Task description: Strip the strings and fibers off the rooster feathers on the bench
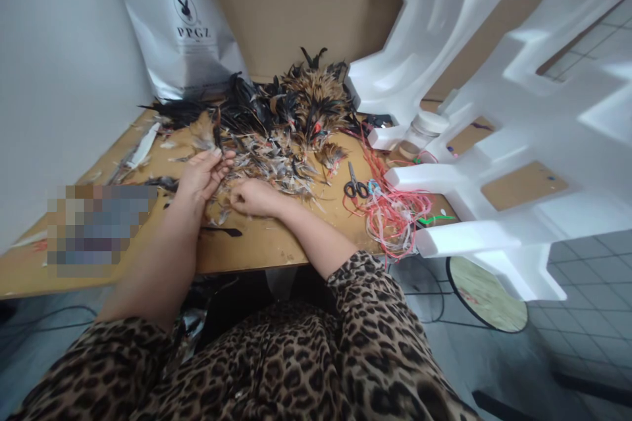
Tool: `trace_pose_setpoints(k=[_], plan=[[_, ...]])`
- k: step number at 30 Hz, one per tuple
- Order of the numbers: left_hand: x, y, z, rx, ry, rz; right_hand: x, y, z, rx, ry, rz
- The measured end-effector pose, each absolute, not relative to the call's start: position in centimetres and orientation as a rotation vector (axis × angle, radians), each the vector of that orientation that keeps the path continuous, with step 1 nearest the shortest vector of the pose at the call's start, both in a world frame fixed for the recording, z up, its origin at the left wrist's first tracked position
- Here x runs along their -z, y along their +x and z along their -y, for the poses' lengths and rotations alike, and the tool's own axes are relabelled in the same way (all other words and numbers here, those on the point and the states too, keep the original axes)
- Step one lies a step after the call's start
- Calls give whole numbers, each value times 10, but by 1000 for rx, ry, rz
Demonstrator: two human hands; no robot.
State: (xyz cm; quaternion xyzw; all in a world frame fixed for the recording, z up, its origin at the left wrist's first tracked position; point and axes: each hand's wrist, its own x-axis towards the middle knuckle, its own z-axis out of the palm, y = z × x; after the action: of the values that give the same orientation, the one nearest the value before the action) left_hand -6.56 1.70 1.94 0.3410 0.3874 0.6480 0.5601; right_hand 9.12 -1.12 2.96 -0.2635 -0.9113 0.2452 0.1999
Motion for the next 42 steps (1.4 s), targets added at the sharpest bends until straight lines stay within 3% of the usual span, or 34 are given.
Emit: trace_pose_setpoints(k=[6, 11, 20, 32, 42], plan=[[-17, -69, -18, -1498, 834, -854, -37, 108, -10, -1429, -911, 1748], [-17, -73, -16, -1310, 889, -788, -34, 115, -17, -1608, -857, 1518], [-20, -68, -10, -1127, 916, -780, -31, 115, -18, -1597, -872, 1594], [-16, -64, -10, -1122, 979, -948, -27, 111, -19, -1095, -1093, 1889], [-15, -65, -13, -1146, 868, -888, -24, 115, -23, -1231, -1009, 1711]])
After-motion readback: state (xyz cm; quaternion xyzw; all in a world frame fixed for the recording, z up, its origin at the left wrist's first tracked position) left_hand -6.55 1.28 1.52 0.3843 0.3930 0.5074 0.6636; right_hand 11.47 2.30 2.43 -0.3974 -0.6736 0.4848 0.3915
